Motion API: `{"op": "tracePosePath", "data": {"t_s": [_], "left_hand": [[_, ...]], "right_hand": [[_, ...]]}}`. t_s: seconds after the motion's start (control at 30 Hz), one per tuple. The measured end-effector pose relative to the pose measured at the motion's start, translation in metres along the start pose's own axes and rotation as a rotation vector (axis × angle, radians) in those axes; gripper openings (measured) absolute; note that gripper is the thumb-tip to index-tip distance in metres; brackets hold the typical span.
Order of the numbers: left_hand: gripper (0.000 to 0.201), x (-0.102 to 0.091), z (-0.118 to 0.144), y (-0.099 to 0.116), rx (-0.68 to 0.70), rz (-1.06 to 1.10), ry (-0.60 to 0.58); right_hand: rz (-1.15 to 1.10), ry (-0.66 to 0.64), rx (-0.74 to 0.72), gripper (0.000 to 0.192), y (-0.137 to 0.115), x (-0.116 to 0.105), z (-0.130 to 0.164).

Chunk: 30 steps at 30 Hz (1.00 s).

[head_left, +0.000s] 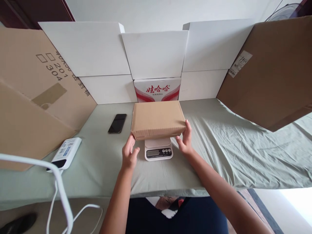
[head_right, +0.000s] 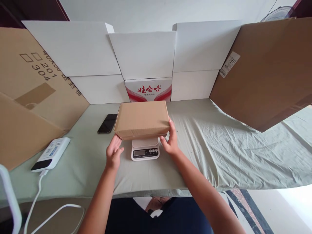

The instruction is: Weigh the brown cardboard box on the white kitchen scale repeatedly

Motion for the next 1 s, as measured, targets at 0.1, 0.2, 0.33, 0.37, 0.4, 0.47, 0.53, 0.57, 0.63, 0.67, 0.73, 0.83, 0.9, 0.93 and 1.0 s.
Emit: {"op": "tracePosePath", "data": {"t_s": [0.1, 0.2, 0.33, 0.37, 0.4, 0.47, 0.53, 0.57, 0.63, 0.67, 0.73, 0.83, 0.9, 0.93, 1.0], "left_hand": [[0.074, 0.001, 0.024, -0.002, -0.041, -0.001, 0.011], [0.074, 0.002, 0.03, -0.002, -0.059, -0.002, 0.013], [0.079, 0.002, 0.025, -0.002, -0.095, -0.016, 0.037], [0.08, 0.002, 0.024, -0.002, -0.104, -0.021, 0.041], [0.08, 0.002, 0.023, -0.002, -0.11, -0.026, 0.044], [0.081, 0.002, 0.022, -0.001, -0.114, -0.031, 0.044], [0.08, 0.002, 0.021, -0.001, -0.108, -0.03, 0.039], [0.079, 0.002, 0.022, 0.0, -0.102, -0.029, 0.034], [0.076, 0.002, 0.022, 0.001, -0.088, -0.029, 0.023], [0.076, 0.002, 0.022, 0.001, -0.083, -0.029, 0.02], [0.076, 0.002, 0.022, 0.001, -0.084, -0.027, 0.018], [0.08, 0.001, 0.023, 0.002, -0.069, -0.008, 0.051], [0.081, -0.001, 0.023, 0.007, -0.012, 0.024, 0.105], [0.081, -0.003, 0.023, 0.01, 0.025, 0.045, 0.139], [0.079, -0.006, 0.023, 0.015, 0.08, 0.084, 0.198]], "right_hand": [[-0.059, 0.007, 0.056, 0.07, -0.006, 0.001, 0.014], [-0.087, 0.02, 0.087, 0.067, -0.009, 0.001, 0.014], [-0.1, 0.012, 0.06, 0.064, -0.011, 0.003, 0.009], [-0.094, 0.013, 0.052, 0.063, -0.011, 0.003, 0.009], [-0.086, 0.013, 0.046, 0.063, -0.011, 0.003, 0.008], [-0.068, 0.012, 0.036, 0.063, -0.011, 0.004, 0.009], [-0.051, 0.005, 0.033, 0.064, -0.012, 0.004, 0.009], [-0.041, 0.0, 0.037, 0.065, -0.013, 0.005, 0.009], [-0.018, -0.008, 0.048, 0.066, -0.013, 0.005, 0.009], [-0.01, -0.012, 0.052, 0.067, -0.014, 0.005, 0.009], [-0.006, -0.014, 0.056, 0.067, -0.015, 0.005, 0.009], [-0.038, -0.005, 0.048, 0.069, -0.017, 0.003, 0.007], [-0.073, 0.034, 0.059, 0.071, -0.019, -0.001, 0.004], [-0.087, 0.07, 0.068, 0.071, -0.019, -0.004, 0.002], [-0.104, 0.155, 0.09, 0.07, -0.018, -0.01, 0.0]]}}
Point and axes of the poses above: each hand's wrist, its own z-axis away from the middle knuckle, its own x-axis out of the palm, y = z × x, the point moved 4 cm from there along -z, towards the middle knuckle, and after that the axes turned 11 degrees about -y, right-handed, at the moved point
